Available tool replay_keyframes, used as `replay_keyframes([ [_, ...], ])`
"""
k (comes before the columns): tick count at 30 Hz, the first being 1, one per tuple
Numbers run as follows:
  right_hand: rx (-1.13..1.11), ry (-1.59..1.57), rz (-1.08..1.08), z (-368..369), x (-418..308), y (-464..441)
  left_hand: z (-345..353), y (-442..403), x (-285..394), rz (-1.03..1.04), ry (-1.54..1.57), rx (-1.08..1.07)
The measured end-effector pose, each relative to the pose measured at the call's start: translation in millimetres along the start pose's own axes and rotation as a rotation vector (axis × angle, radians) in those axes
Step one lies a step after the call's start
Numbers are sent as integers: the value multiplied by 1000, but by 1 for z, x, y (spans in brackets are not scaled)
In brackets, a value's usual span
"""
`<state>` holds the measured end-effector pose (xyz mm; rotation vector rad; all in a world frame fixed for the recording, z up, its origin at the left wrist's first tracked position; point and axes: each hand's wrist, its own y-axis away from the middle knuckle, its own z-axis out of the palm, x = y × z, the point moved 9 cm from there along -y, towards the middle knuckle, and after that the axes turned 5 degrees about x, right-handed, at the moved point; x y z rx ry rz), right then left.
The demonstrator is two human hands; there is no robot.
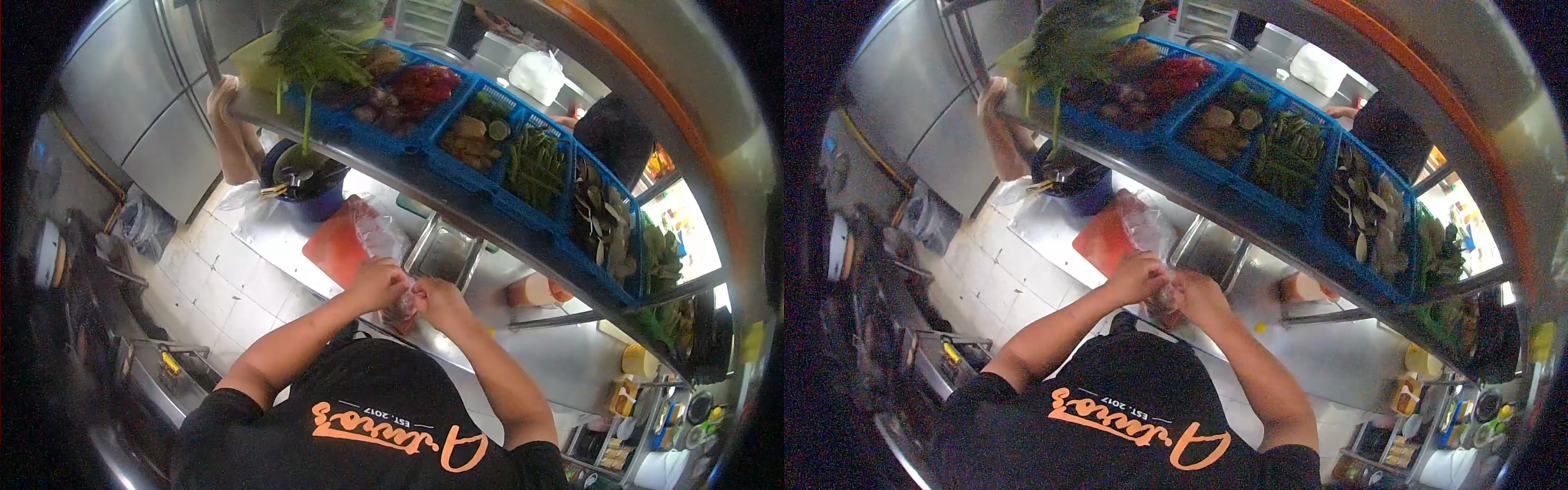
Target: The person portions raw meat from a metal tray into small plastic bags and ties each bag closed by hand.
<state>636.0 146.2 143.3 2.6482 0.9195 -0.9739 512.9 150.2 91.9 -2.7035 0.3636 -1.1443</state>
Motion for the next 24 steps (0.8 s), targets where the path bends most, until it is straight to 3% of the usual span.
replay_keyframes([
  [5, -75, 336, -114, 3, -4, -3, -3, -3, 5, 9, -15, 6],
  [8, 173, 331, -548, -11, -38, 2, 7, -6, 1, -30, -54, -69],
  [11, 81, 200, -495, -7, -27, -7, -2, -8, 13, -38, -161, -137],
  [14, 32, 171, -295, 10, 5, -15, -2, -6, 12, 39, -83, -92],
  [17, 66, -125, 116, 28, 58, -11, -11, 1, 23, 111, -132, 7],
  [20, -110, -717, 627, 54, 85, 0, -15, 17, 31, 211, -119, 164],
  [24, -211, -922, 693, 53, 75, 1, -28, 28, 39, 255, -6, 358],
])
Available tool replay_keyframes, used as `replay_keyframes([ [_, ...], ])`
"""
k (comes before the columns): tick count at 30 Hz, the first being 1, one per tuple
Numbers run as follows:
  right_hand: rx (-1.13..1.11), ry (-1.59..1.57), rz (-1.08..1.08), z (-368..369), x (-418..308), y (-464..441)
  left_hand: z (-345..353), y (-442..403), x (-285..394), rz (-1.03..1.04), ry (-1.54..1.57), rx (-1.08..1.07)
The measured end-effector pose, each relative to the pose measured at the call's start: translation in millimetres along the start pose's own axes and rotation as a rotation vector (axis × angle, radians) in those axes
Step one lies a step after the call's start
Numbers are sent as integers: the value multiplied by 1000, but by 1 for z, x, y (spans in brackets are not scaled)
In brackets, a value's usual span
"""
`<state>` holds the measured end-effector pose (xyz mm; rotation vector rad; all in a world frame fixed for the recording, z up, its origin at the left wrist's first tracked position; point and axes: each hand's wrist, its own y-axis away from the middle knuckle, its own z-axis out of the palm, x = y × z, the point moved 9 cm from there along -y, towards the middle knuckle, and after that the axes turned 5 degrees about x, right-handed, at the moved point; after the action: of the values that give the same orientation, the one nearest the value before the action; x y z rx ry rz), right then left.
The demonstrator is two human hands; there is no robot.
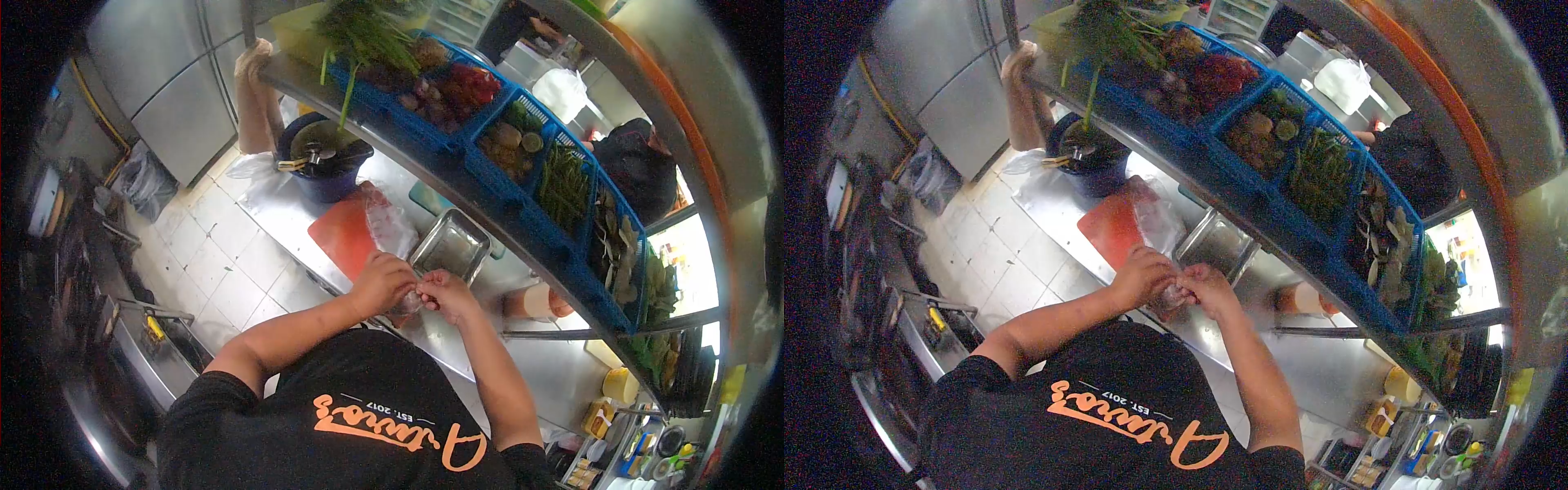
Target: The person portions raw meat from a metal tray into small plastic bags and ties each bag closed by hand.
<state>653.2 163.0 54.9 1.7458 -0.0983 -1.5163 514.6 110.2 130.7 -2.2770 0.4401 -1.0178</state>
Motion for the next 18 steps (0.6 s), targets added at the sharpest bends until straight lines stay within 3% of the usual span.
replay_keyframes([
  [5, 60, 87, -16, -6, 5, -3, -1, 3, -1, -15, -25, 31],
  [8, 159, 245, -195, 4, -19, 18, 0, -3, -3, -75, -45, -20],
  [11, 357, 593, -581, 4, -30, 28, 12, 3, -19, -230, -36, -105],
  [14, 420, 677, -747, 16, -45, 42, 53, 27, -68, -505, 234, -396],
  [17, 426, 717, -806, 21, -55, 47, 53, 28, -70, -625, 356, -462],
  [18, 399, 698, -783, 24, -58, 48, 56, 34, -72, -774, 477, -513],
])
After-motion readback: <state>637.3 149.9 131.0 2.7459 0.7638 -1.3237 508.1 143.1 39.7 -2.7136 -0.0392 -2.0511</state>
